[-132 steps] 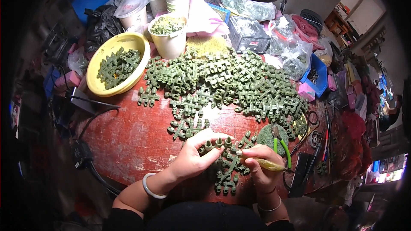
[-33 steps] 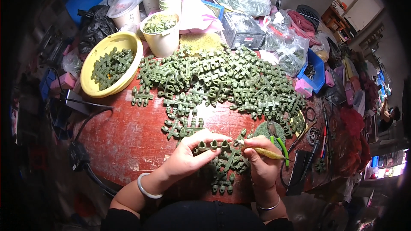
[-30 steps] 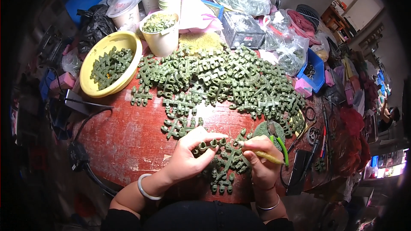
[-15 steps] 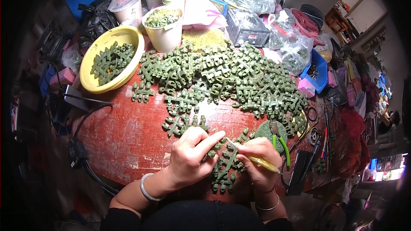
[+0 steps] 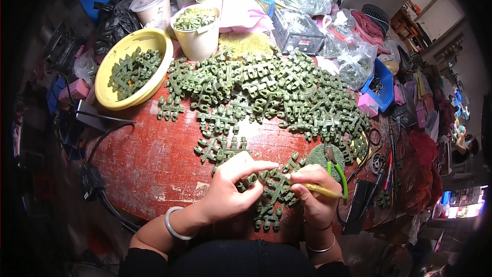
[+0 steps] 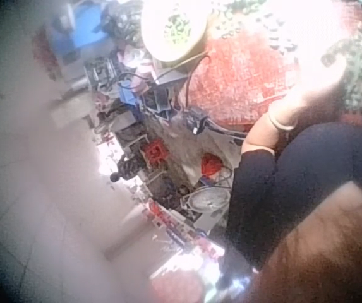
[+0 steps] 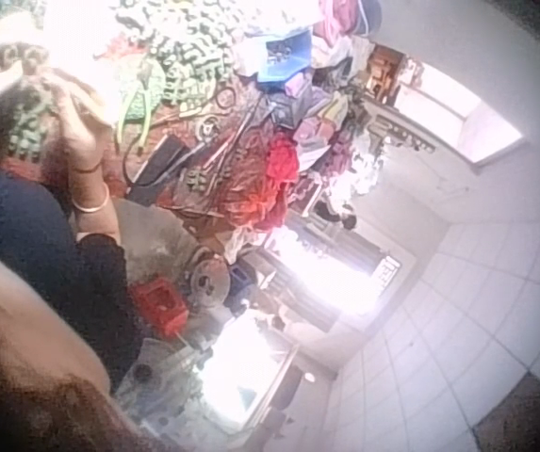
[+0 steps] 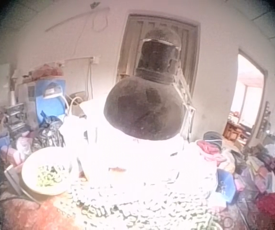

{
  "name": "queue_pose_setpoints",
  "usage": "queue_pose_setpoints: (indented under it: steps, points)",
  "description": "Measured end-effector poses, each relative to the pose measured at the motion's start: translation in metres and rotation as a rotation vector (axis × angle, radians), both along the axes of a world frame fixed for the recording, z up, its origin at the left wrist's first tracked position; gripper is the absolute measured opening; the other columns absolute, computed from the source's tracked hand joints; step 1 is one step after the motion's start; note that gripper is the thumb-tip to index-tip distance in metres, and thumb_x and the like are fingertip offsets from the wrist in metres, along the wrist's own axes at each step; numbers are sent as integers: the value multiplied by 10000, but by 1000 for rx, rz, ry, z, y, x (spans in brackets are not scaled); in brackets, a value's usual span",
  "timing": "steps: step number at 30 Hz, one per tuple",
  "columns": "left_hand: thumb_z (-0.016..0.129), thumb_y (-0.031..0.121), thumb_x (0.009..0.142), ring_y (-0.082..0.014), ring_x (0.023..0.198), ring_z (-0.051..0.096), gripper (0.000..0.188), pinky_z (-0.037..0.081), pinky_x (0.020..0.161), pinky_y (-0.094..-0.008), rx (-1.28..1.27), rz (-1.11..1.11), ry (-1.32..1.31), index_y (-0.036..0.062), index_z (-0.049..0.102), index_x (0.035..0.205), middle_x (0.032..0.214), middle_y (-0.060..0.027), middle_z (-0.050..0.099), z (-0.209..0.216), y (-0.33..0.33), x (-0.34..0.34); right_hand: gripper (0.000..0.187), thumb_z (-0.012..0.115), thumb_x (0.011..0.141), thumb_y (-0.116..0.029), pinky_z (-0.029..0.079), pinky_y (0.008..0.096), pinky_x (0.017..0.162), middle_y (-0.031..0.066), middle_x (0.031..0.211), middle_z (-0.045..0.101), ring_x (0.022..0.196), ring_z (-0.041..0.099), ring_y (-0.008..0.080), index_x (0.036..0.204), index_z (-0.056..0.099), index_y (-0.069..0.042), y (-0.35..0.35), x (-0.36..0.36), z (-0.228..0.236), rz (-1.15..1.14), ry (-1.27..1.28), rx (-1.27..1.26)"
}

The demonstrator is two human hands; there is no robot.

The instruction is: The person assembles small green plastic toy tank models by hand using a small tool, working through a large pile of parts on a red table.

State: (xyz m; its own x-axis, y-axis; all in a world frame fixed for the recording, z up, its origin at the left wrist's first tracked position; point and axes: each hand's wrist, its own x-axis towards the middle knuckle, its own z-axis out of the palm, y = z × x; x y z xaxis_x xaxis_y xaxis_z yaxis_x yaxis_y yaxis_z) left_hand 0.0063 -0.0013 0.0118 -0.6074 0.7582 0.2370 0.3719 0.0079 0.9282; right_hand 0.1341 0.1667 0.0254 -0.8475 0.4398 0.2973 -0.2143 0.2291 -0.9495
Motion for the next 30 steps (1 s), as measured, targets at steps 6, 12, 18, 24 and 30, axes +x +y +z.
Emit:
queue_pose_setpoints:
  steps: [6, 12, 18, 24, 30]
  points:
    - [623, 16, 824, -109, 811, 517, 381, 433, 787, -265, 15, -100, -303, 104, 701, 1186, 868, -2, 556, -5, -3, -1, 179, 756, 806, 16, 471, 267, 730, 110, 935, 693, 811, 614, 170, 980, 716, 27, -1, 0, -3, -21, -33, -98]
    - [653, 35, 881, -93, 876, 541, 314, 434, 829, -257, 47, -129, -408, 87, 696, 1187, 916, 10, 590, 2, -2, -4, 163, 752, 818, 9, 461, 261, 728, 97, 907, 681, 809, 600, 165, 975, 712, 29, -1, 1, -5, 24, 2, -230]
    - [647, 24, 897, -92, 948, 559, 289, 435, 874, -254, 7, -166, -522, 37, 682, 1184, 991, -6, 614, 6, -2, -5, 163, 760, 811, 2, 466, 265, 730, 115, 929, 694, 815, 610, 170, 965, 715, 28, 0, 2, -8, -48, 5, -209]
    - [646, 41, 905, -82, 956, 556, 299, 439, 859, -239, 34, -175, -683, 37, 675, 1203, 1007, 1, 613, 8, -2, -3, 165, 763, 807, 13, 474, 268, 730, 109, 907, 693, 812, 622, 174, 967, 721, 20, -1, -1, -6, -38, -12, -162]
    - [645, 60, 909, -78, 925, 569, 318, 452, 831, -235, 8, -191, -808, 34, 663, 1226, 1043, -15, 643, 14, -1, -5, 192, 780, 793, 7, 485, 281, 716, 100, 890, 691, 783, 627, 185, 977, 726, 3, -3, 0, -1, 25, -12, -98]
